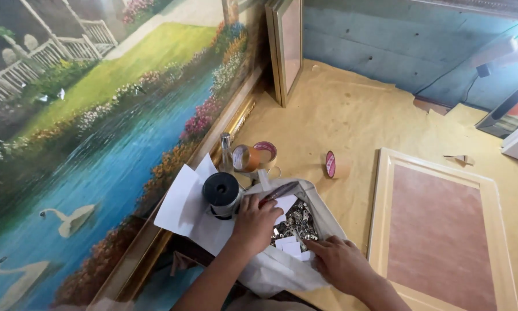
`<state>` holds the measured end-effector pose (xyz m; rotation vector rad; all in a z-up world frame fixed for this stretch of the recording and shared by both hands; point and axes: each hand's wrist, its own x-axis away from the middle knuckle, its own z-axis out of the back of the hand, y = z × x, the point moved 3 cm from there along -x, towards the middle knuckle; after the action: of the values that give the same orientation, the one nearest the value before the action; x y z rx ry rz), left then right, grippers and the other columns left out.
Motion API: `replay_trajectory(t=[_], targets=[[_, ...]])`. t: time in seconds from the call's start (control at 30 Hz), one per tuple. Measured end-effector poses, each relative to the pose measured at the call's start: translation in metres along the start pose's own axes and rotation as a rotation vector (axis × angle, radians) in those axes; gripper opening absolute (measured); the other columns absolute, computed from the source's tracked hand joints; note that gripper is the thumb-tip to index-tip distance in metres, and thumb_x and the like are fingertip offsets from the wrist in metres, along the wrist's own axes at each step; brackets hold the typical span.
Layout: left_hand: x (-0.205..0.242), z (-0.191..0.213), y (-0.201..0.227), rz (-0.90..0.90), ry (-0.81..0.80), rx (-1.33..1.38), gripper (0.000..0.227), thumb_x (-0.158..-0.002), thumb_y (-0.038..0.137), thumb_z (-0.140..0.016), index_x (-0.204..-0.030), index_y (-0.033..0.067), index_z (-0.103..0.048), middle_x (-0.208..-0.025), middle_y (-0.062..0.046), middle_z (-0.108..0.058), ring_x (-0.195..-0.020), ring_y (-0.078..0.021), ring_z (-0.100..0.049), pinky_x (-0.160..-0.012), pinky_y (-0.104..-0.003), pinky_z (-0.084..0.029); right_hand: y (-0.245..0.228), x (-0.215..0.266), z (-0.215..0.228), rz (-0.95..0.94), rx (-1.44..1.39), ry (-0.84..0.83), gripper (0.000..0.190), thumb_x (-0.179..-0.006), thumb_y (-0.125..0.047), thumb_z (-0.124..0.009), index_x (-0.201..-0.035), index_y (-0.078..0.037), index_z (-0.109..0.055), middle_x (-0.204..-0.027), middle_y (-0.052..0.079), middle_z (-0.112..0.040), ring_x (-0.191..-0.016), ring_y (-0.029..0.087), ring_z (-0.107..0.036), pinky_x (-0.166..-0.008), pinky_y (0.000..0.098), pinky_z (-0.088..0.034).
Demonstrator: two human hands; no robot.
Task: Sorting through small metal hardware components and inspecting framed pictures in a workshop.
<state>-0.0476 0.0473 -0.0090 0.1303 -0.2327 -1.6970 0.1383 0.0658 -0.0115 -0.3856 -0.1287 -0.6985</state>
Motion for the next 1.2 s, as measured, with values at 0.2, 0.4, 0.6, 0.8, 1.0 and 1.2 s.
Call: replay_trajectory(t=[0.2, 0.4, 0.6, 0.8, 1.0, 1.2], targets=[[0.006, -0.006, 0.005, -0.006, 0.248, 0.031, 0.031, -0.069, 0.015, -0.063, -0.100, 0.0148, -0.058, -0.114, -0.003, -0.053, -0.109, -0.0324, -0.037, -0.089, -0.052, -0.025, -0.006, -0.022, 0.020, -0.384, -0.065, -0.051, 0.024, -0.081, -0.030, -0.041, -0.094, -0.031, -0.060, -0.086, 0.007, -0.063, -0.080, 0.031, -0.060, -0.063, 0.0450, -0.047], [0.011, -0.009, 0.007, -0.009, 0.409, 0.158, 0.024, -0.074, 0.014, -0.053, -0.094, 0.0211, -0.063, -0.108, 0.000, -0.057, -0.101, -0.0270, -0.044, -0.085, -0.046, -0.030, -0.043, -0.035, -0.008, -0.104, -0.235, 0.074, 0.019, -0.073, -0.009, -0.044, -0.086, -0.008, -0.057, -0.082, 0.017, -0.062, -0.075, 0.036, -0.059, -0.063, 0.0462, -0.045], [0.015, -0.007, -0.002, 0.109, 0.218, 0.258, 0.024, -0.069, 0.033, -0.069, -0.088, 0.0184, -0.064, -0.115, -0.005, -0.052, -0.109, -0.0291, -0.039, -0.091, -0.045, -0.027, -0.030, -0.038, 0.006, -0.247, -0.297, 0.071, 0.032, -0.070, -0.013, -0.044, -0.091, -0.027, -0.065, -0.084, 0.004, -0.067, -0.078, 0.029, -0.062, -0.064, 0.0413, -0.046], [0.015, -0.011, 0.000, 0.140, 0.268, 0.286, 0.025, -0.061, 0.018, -0.068, -0.085, 0.0184, -0.060, -0.113, -0.006, -0.050, -0.109, -0.0309, -0.038, -0.092, -0.046, -0.028, -0.001, -0.042, -0.004, 0.078, 0.084, 0.252, 0.043, -0.071, -0.019, -0.057, -0.114, -0.020, -0.055, -0.111, 0.003, -0.053, -0.089, 0.031, -0.054, -0.078, 0.0392, -0.044], [0.019, -0.004, 0.003, 0.159, 0.174, 0.273, 0.037, -0.059, 0.038, -0.073, -0.088, 0.0189, -0.061, -0.117, -0.003, -0.046, -0.111, -0.0290, -0.036, -0.092, -0.045, -0.027, -0.007, -0.032, 0.011, -0.118, 0.183, -0.178, 0.031, -0.077, -0.006, -0.049, -0.098, -0.026, -0.059, -0.098, -0.004, -0.059, -0.086, 0.023, -0.058, -0.067, 0.0382, -0.051], [0.021, 0.004, 0.003, 0.155, 0.048, 0.362, 0.043, -0.062, 0.019, -0.064, -0.103, 0.0163, -0.053, -0.125, -0.010, -0.039, -0.119, -0.0375, -0.033, -0.096, -0.048, -0.029, -0.011, -0.056, -0.008, -0.088, -0.008, 0.118, 0.022, -0.068, -0.011, -0.059, -0.088, -0.020, -0.061, -0.086, -0.002, -0.061, -0.082, 0.024, -0.063, -0.060, 0.0319, -0.054]])
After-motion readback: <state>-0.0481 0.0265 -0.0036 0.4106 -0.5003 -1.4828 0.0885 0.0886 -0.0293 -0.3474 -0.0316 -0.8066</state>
